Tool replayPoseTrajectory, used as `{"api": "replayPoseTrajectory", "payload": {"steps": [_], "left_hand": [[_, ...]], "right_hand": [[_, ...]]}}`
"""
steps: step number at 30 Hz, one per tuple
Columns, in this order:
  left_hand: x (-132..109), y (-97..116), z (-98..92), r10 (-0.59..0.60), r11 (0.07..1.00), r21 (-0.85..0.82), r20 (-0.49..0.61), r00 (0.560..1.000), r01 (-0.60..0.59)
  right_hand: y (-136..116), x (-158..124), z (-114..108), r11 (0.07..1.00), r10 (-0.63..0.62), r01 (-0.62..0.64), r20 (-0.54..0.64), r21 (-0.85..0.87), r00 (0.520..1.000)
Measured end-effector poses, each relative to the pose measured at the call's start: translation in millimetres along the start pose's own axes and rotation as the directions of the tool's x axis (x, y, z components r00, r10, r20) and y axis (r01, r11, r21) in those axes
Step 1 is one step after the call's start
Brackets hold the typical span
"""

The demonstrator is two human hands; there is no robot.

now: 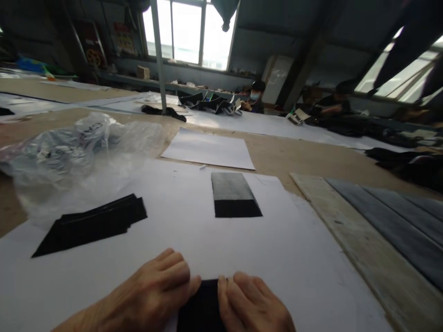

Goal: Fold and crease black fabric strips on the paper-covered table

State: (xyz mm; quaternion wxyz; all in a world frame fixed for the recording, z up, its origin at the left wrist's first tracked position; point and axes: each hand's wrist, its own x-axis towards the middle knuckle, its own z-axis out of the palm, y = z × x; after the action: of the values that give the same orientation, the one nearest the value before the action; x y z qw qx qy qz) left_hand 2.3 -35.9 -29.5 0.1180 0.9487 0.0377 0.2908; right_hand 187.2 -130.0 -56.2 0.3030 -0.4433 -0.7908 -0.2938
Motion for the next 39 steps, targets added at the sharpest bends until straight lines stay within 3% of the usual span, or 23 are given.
{"api": "replayPoseTrajectory", "payload": {"steps": [3,7,14,19,25,31,36,39], "left_hand": [[-0.9,4.0,-3.8,-0.067,0.995,-0.067,0.067,0.996,0.071],[-4.4,6.6,2.3,-0.082,0.993,-0.077,0.059,0.995,0.087],[-0.9,5.3,3.4,-0.098,0.992,-0.076,0.087,0.991,0.105],[-3.4,2.9,-4.6,-0.163,0.972,-0.155,0.109,0.981,0.178],[-11.1,-6.6,-8.1,-0.210,0.943,-0.254,0.054,0.976,0.216],[-10.8,-2.3,-9.8,-0.203,0.956,-0.200,0.079,0.976,0.215],[-10.0,6.9,-19.2,-0.194,0.972,-0.131,0.032,0.981,0.196],[-11.6,10.6,-21.8,-0.181,0.971,-0.137,0.114,0.977,0.196]], "right_hand": [[-0.6,0.0,-0.3,0.991,0.053,-0.052,-0.003,0.121,0.999],[1.4,-0.2,-5.8,0.986,0.034,-0.048,0.084,0.161,0.996],[2.0,23.3,-8.9,0.984,-0.139,0.116,0.171,0.137,0.975],[2.6,26.6,0.5,0.924,-0.089,0.021,0.161,0.383,0.983],[8.1,24.4,-2.8,0.866,-0.083,-0.035,0.214,0.499,0.973],[9.5,25.5,-0.8,0.824,-0.087,-0.087,0.276,0.560,0.957],[11.8,27.7,0.8,0.795,-0.035,-0.158,0.304,0.586,0.952],[13.7,29.1,1.0,0.806,-0.020,-0.169,0.312,0.568,0.950]]}}
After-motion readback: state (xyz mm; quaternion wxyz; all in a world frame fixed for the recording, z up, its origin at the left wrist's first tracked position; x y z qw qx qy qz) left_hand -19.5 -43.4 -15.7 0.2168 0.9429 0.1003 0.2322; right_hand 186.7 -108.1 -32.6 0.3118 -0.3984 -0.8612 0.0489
